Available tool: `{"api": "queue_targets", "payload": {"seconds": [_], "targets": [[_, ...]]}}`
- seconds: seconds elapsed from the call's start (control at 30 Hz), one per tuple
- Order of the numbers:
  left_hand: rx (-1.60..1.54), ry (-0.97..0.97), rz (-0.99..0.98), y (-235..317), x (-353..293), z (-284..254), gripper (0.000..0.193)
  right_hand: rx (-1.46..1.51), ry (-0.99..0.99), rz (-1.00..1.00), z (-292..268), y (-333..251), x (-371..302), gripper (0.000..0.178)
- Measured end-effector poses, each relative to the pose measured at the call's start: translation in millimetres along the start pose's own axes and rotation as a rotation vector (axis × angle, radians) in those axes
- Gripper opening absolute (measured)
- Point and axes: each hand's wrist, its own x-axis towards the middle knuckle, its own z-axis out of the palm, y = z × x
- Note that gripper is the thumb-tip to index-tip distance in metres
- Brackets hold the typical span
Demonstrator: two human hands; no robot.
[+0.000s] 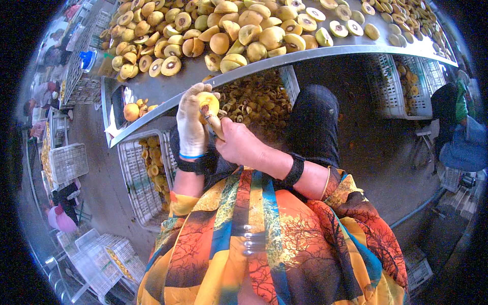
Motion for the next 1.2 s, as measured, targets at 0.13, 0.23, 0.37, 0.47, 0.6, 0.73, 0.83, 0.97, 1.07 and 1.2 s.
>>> {"api": "queue_targets", "payload": {"seconds": [0.13, 0.23, 0.37, 0.47, 0.6, 0.73, 0.83, 0.97, 1.07, 1.2], "targets": [[-0.057, 0.13, -0.231, 5.9, -6.0, 4.5, 0.037, 0.184, -0.113, 0.174, 1.2, -10.1, -0.4, 0.02], [-0.281, 0.003, -0.512, 7.4, 3.3, -5.0, 0.038, 0.353, -0.237, 0.318, -0.3, -11.6, -1.0, 0.021], [-0.338, -0.083, -0.644, 8.8, 9.8, -8.7, 0.037, 0.535, -0.26, 0.333, 2.2, -14.0, -3.0, 0.021], [-0.204, -0.089, -0.579, 7.7, 13.4, -7.9, 0.036, 0.393, -0.176, 0.296, 10.1, -6.0, -1.7, 0.02], [0.0, -0.067, -0.419, -1.0, 9.1, -10.4, 0.035, 0.474, -0.279, 0.381, 3.2, -10.6, -1.7, 0.012], [-0.242, -0.174, -0.59, 13.2, 9.8, -7.5, 0.035, 0.685, -0.356, 0.437, 4.4, -9.2, -3.8, 0.011], [-0.268, -0.131, -0.576, 9.4, 10.9, -8.5, 0.035, 0.869, -0.453, 0.454, 1.2, -5.5, -0.6, 0.01], [-0.521, 0.049, -0.663, 9.3, 14.0, -11.4, 0.034, 0.826, -0.396, 0.266, 8.7, 1.9, 5.1, 0.011], [-0.737, 0.207, -0.627, -6.5, 15.7, -30.3, 0.039, 0.769, -0.341, 0.082, 12.6, 4.9, 3.9, 0.013], [-0.646, 0.25, -0.599, 26.5, 13.6, -50.1, 0.047, 0.615, -0.188, 0.093, 5.2, 9.4, 8.2, 0.011]]}}
